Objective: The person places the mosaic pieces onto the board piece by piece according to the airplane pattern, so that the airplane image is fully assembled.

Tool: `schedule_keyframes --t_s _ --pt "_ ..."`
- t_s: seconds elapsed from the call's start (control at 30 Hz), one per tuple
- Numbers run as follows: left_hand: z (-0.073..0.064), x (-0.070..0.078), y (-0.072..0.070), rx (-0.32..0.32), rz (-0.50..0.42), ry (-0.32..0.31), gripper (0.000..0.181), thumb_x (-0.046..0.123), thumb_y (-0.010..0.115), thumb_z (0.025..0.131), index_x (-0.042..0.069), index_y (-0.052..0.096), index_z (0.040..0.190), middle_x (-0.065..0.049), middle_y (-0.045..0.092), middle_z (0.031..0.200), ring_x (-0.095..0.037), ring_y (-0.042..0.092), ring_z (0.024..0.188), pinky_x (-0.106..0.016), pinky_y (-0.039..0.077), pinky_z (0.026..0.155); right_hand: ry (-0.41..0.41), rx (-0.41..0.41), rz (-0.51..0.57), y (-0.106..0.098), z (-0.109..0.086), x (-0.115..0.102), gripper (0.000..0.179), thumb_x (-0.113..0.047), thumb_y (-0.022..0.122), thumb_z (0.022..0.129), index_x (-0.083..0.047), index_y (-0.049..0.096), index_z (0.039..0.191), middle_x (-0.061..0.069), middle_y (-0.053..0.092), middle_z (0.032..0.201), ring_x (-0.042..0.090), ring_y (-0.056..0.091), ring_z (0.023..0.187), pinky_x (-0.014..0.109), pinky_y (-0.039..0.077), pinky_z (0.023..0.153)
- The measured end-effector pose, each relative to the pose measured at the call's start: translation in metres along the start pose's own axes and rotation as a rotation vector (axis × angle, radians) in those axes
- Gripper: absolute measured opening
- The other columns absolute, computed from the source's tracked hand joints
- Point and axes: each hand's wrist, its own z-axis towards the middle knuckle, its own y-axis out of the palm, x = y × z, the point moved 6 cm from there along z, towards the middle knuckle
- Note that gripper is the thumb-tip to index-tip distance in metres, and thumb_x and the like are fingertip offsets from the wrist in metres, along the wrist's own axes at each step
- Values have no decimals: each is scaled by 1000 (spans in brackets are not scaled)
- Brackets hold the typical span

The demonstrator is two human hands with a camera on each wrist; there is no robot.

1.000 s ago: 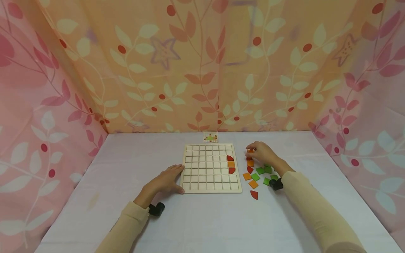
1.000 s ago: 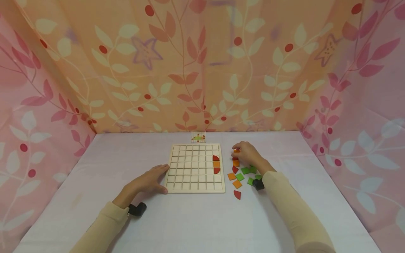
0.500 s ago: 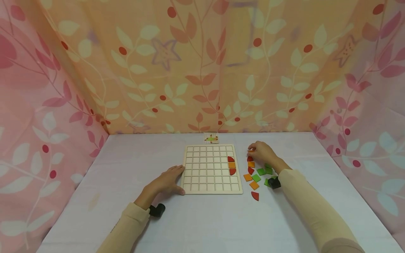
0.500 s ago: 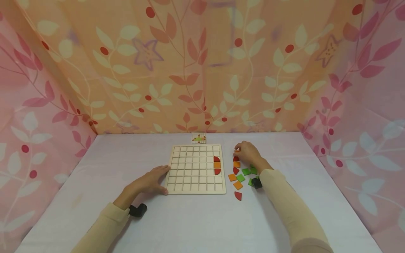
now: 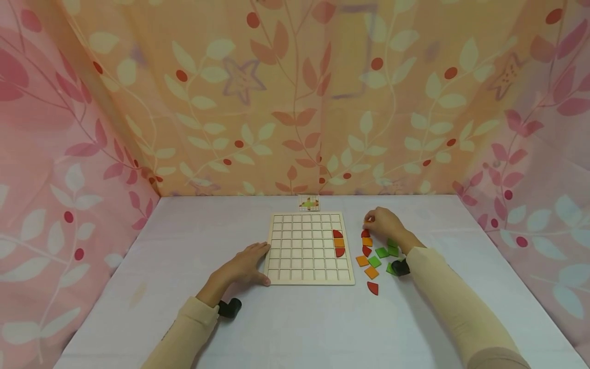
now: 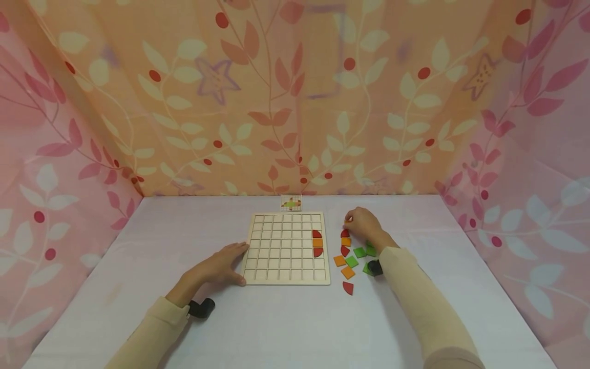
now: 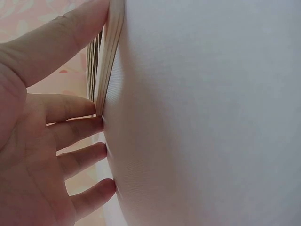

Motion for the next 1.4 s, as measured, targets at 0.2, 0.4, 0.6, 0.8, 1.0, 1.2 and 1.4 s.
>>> schedule_keyframes --t_s 0.2,0.4,0.6,0.8,1.0,1.2,1.4 --pt "-1 1 -1 4 2 4 100 33 86 70 4 34 150 -16 32 158 -38 24 148 -59 24 116 -10 -22 9 -1 0 -1 27 -18 68 87 -1 71 108 17 63 97 28 56 86 45 49 84" --pt "-2 0 -1 8 0 6 99 32 86 71 4 35 150 -16 33 158 -38 24 148 -59 25 116 -18 -32 22 0 1 1 27 -14 64 87 1 70 108 18 63 97 29 55 86 46 49 85" --pt "-2 -1 1 -2 -3 3 98 31 86 71 3 34 150 -16 32 158 -38 24 148 -58 25 117 19 -43 45 7 -1 5 26 -16 66 88 0 71 109 16 63 100 28 56 89 47 50 90" --pt "-2 -3 6 -7 -2 -9 100 33 86 71 5 33 151 -15 32 158 -38 24 148 -59 25 117 8 -30 48 9 -2 7 26 -19 67 88 -1 71 107 16 64 101 30 58 91 49 50 93" --pt "-2 -2 6 -1 -8 -12 100 32 86 70 4 34 151 -15 32 158 -38 24 148 -57 25 117 4 -2 73 9 -3 9 29 -22 68 89 -1 71 108 16 64 100 29 58 90 47 51 90" --pt "-1 -1 2 5 -24 -15 100 30 87 70 4 34 151 -14 32 158 -37 24 148 -57 25 117 17 14 132 6 -11 4 31 -25 68 90 -3 70 111 14 63 100 26 55 87 42 51 84" --pt "-1 1 -1 18 -15 -6 100 30 87 69 4 35 150 -15 33 158 -38 24 148 -57 25 117 -21 38 134 0 -20 -11 29 -23 69 90 -3 70 111 15 63 101 26 54 86 39 50 79"
